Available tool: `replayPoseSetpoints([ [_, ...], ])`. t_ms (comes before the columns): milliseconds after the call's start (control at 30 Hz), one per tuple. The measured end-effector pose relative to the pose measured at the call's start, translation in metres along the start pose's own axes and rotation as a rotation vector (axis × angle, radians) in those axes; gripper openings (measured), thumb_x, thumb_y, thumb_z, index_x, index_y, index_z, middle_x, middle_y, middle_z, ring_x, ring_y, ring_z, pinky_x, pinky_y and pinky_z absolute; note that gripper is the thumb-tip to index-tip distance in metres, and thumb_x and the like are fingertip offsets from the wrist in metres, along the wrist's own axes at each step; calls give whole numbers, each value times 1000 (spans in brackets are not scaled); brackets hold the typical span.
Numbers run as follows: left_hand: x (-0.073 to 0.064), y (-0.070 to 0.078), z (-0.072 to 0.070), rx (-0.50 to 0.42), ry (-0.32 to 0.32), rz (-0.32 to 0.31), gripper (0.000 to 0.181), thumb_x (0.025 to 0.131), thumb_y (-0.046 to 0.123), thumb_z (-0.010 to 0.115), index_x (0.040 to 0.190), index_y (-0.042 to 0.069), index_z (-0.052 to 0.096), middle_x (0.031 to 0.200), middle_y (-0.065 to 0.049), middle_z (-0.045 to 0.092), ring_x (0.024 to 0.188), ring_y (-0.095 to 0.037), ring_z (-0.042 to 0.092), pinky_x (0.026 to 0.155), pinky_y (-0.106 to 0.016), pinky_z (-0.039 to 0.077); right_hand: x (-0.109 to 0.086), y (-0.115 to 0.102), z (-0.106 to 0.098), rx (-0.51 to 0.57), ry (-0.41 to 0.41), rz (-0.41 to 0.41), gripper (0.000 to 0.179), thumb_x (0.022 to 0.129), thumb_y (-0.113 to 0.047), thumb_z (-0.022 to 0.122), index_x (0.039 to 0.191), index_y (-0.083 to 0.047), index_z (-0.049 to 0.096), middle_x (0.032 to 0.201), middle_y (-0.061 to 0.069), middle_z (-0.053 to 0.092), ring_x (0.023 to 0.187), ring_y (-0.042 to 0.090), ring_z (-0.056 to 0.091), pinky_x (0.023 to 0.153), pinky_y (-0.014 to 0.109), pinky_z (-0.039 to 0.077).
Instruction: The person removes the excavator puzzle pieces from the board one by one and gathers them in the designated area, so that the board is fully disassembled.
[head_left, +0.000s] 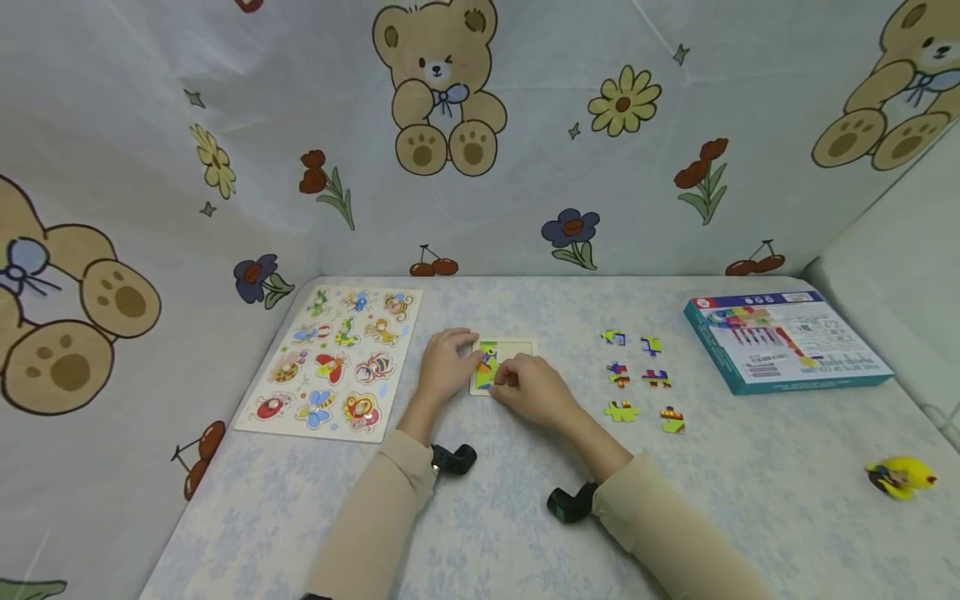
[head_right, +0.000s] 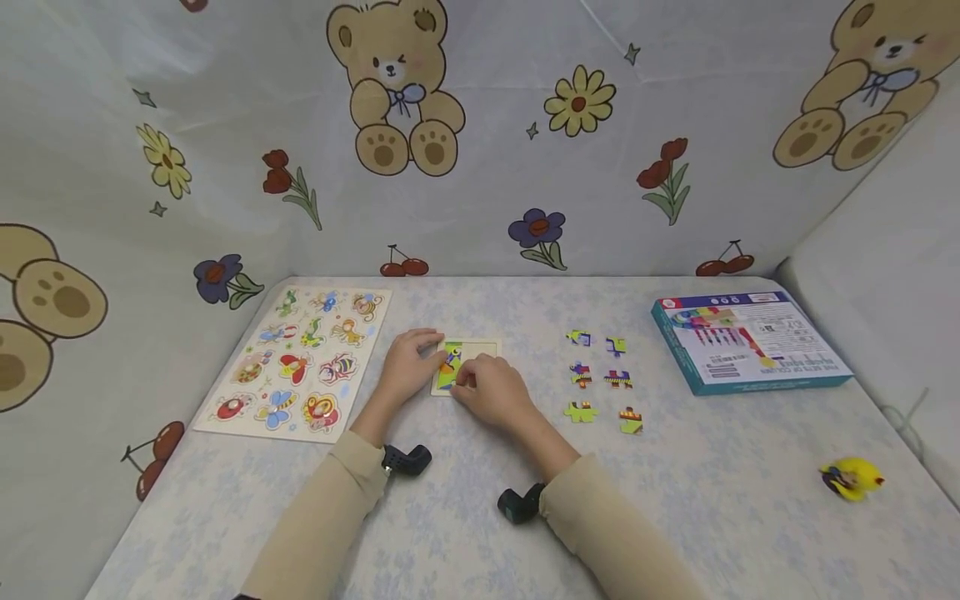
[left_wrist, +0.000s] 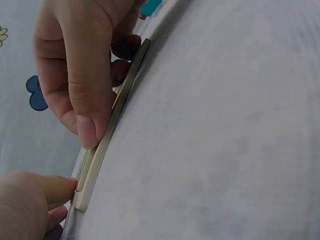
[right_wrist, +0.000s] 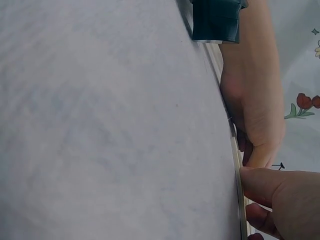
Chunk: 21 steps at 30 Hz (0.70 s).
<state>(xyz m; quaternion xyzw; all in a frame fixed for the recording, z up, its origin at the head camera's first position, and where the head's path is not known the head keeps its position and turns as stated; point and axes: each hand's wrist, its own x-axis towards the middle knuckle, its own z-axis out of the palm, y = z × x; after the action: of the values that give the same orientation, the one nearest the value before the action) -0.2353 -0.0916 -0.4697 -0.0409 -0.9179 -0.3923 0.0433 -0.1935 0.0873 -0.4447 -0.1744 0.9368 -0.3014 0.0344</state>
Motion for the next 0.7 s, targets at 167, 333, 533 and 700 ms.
replayPoseSetpoints([
  [167,1,0,0,-10,0,3,37,92,27,70,125,12,70,139,-6,60,137,-28,46,118,-46,33,0,2,0,-1,2,-41,12,90,-28,74,83,-19,68,77,-4,57,68,12,50,64,28,41],
  [333,1,-1,1,-20,-1,0,37,91,26,71,125,12,70,140,-5,60,138,-28,46,118,-46,33,2,4,0,-22,-13,-73,12,92,-28,72,84,-19,67,72,-5,56,65,11,48,62,27,38],
  [533,2,-1,1,-29,-3,-3,36,91,25,72,125,12,70,140,-5,60,137,-27,46,118,-46,34,3,7,-3,-9,-39,-89,11,94,-28,69,88,-20,66,69,-6,56,63,11,47,63,28,37],
  [700,2,0,1,-24,-2,-4,36,91,25,72,125,12,70,139,-5,60,137,-27,46,118,-46,34,5,10,-4,-14,-63,-102,10,95,-28,68,90,-19,66,71,-7,57,64,10,48,63,27,39],
])
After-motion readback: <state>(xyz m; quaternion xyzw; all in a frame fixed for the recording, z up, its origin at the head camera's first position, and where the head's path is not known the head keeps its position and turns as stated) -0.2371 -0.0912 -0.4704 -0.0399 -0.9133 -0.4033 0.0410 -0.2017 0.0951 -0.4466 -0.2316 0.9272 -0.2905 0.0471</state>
